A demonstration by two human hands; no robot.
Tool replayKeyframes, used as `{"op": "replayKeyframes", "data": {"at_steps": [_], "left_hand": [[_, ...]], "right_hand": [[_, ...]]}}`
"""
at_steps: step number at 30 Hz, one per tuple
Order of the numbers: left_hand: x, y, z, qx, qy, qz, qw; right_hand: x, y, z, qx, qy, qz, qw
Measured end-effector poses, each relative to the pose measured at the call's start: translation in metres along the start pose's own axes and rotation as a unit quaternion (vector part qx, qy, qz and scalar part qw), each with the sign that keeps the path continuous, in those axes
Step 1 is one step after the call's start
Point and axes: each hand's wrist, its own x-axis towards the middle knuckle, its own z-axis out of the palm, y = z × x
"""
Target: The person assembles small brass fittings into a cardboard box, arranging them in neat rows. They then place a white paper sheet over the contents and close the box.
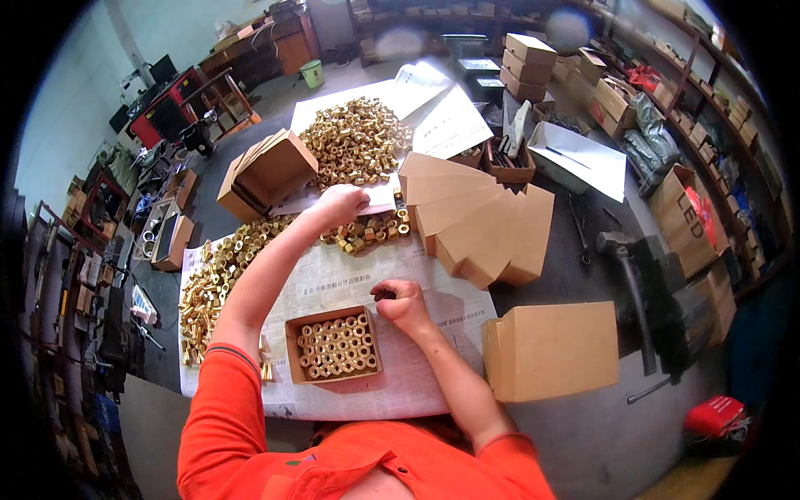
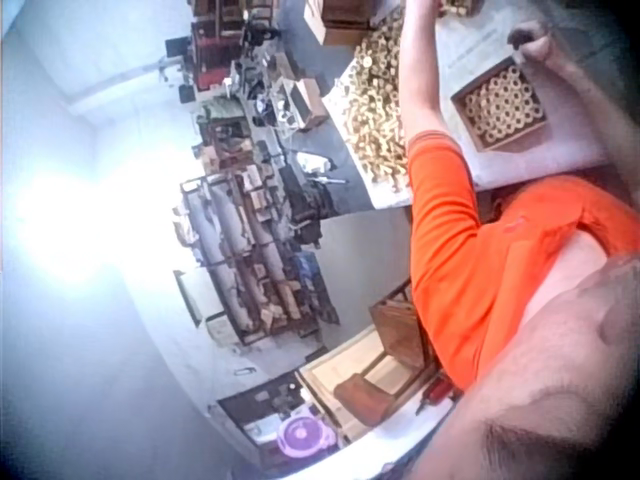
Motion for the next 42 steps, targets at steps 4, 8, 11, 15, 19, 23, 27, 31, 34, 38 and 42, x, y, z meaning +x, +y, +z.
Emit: {"op": "replayKeyframes", "data": {"at_steps": [4, 8, 11, 15, 19, 23, 27, 31, 34, 38, 42], "left_hand": [[-0.001, 0.001, 0.009, 0.053, 0.013, 0.04, 0.998], [-0.013, 0.01, 0.015, 0.067, 0.056, 0.063, 0.994], [-0.014, 0.013, 0.012, 0.064, 0.068, 0.074, 0.993], [-0.011, 0.016, 0.006, 0.048, 0.066, 0.086, 0.993], [-0.011, 0.02, 0.002, 0.086, 0.075, 0.086, 0.99], [-0.012, 0.016, -0.009, 0.114, 0.153, 0.042, 0.981], [-0.031, -0.003, -0.034, 0.07, 0.268, 0.013, 0.961], [-0.055, -0.006, -0.061, -0.002, 0.368, -0.051, 0.928], [-0.094, 0.011, -0.091, -0.142, 0.391, -0.049, 0.908], [-0.168, 0.038, -0.111, -0.487, 0.341, -0.066, 0.802], [-0.227, 0.051, -0.085, -0.621, 0.29, -0.111, 0.72]], "right_hand": [[0.001, 0.006, 0.001, -0.012, 0.008, -0.009, 1.0], [0.002, 0.005, 0.0, -0.015, 0.005, -0.012, 1.0], [0.002, 0.002, -0.001, -0.019, 0.002, -0.008, 1.0], [0.002, 0.002, -0.002, -0.018, 0.002, -0.02, 1.0], [0.002, 0.003, -0.002, -0.019, -0.002, -0.015, 1.0], [0.0, 0.002, 0.001, -0.017, 0.001, 0.001, 1.0], [-0.002, -0.002, -0.001, -0.036, -0.001, -0.001, 0.999], [0.0, -0.006, 0.002, -0.026, -0.005, 0.005, 1.0], [-0.002, -0.01, 0.0, 0.002, 0.005, 0.035, 0.999], [-0.003, -0.011, -0.01, 0.134, -0.008, 0.028, 0.991], [-0.016, -0.039, -0.01, 0.378, -0.103, -0.084, 0.916]]}}
